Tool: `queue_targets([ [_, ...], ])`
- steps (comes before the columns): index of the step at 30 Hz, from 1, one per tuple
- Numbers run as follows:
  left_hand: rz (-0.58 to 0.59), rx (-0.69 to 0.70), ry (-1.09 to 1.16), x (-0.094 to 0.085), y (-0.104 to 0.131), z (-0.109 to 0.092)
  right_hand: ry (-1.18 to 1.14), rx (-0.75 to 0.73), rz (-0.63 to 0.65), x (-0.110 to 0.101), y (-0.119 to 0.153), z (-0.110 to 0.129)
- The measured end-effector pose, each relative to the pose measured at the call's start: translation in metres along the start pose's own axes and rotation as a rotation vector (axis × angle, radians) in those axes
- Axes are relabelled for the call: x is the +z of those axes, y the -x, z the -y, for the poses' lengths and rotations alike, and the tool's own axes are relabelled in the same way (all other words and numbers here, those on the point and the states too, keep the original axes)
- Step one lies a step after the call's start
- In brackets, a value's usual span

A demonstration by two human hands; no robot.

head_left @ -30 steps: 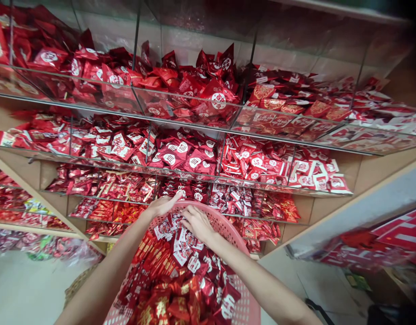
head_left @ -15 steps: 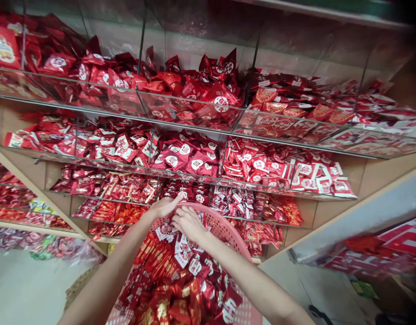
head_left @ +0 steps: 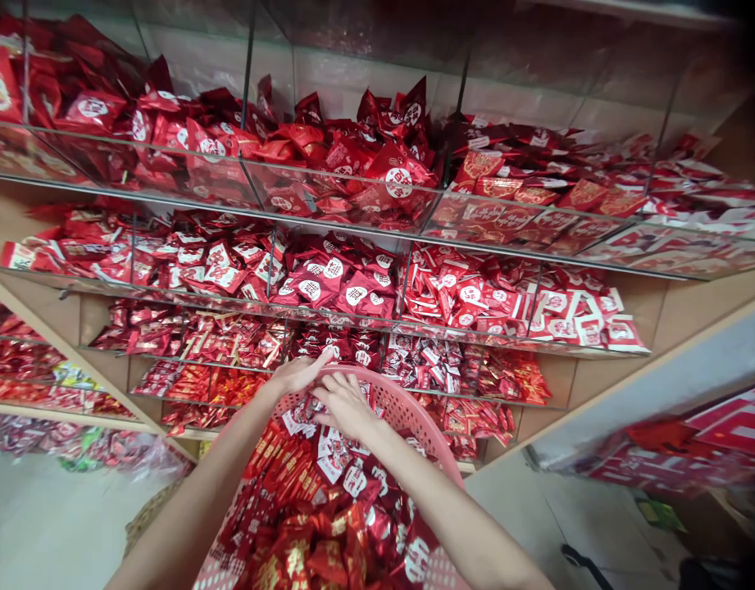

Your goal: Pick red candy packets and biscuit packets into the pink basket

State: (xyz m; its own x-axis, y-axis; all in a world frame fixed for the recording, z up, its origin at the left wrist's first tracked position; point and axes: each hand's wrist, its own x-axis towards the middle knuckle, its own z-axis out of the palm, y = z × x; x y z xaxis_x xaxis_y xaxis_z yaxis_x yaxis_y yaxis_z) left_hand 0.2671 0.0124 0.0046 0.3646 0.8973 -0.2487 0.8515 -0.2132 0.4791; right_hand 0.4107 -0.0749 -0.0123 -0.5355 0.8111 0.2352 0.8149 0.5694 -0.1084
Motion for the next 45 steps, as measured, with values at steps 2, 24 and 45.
queue_targets([
  [2, 0.0, -0.004, -0.006, 0.0, -0.001, 0.001, -0.032, 0.023, 0.017, -0.003, 0.005, -0.005],
  [24, 0.01, 0.0, 0.009, -0.001, 0.002, -0.003, -0.344, 0.127, -0.032, -0.006, 0.01, 0.0],
  [45, 0.015, -0.011, -0.016, -0.004, 0.001, -0.002, -1.755, 0.537, 0.22, -0.043, 0.024, -0.026],
])
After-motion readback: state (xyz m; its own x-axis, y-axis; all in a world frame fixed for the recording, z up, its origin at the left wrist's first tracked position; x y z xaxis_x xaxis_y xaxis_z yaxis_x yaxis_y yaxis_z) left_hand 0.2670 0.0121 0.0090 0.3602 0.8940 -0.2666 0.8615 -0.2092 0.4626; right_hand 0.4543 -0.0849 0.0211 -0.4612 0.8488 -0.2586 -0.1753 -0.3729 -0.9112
